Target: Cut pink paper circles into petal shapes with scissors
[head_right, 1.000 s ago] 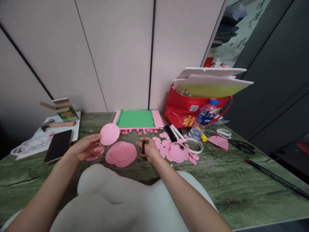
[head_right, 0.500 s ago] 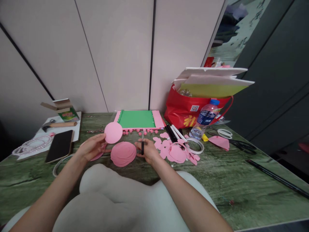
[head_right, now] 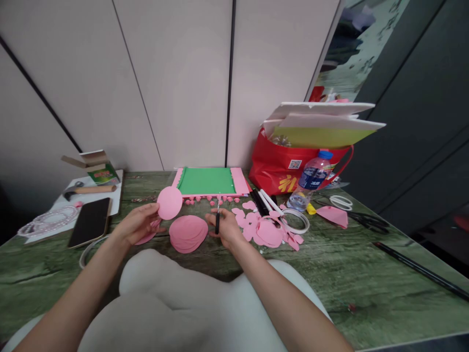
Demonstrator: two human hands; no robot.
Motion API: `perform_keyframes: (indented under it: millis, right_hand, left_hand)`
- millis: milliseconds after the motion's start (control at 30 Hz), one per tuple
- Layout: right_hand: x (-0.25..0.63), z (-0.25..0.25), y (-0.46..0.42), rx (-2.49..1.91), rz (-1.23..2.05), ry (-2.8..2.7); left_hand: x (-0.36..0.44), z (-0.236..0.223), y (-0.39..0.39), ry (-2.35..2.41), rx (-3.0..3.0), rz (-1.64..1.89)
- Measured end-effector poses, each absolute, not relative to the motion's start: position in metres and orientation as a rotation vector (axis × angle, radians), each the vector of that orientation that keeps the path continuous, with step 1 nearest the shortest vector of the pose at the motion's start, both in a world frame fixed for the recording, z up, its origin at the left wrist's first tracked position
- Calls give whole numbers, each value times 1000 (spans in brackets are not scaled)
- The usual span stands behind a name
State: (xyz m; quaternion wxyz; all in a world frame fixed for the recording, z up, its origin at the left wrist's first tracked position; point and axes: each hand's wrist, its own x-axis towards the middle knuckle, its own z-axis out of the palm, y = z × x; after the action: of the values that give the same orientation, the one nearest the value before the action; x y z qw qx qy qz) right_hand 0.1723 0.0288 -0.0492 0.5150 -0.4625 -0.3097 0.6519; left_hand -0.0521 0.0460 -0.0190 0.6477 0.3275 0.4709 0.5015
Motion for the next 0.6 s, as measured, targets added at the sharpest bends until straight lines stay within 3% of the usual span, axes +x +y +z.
perform_keyframes:
  millis: [233,600]
  right_hand:
    - [168,-47,21,-1079,1742,-785]
    - [158,-40,16,-978,1572,-868]
  left_hand:
    - [-47,-14,40,1092,758,1043]
    - [-31,-13,33,1036,891,1227]
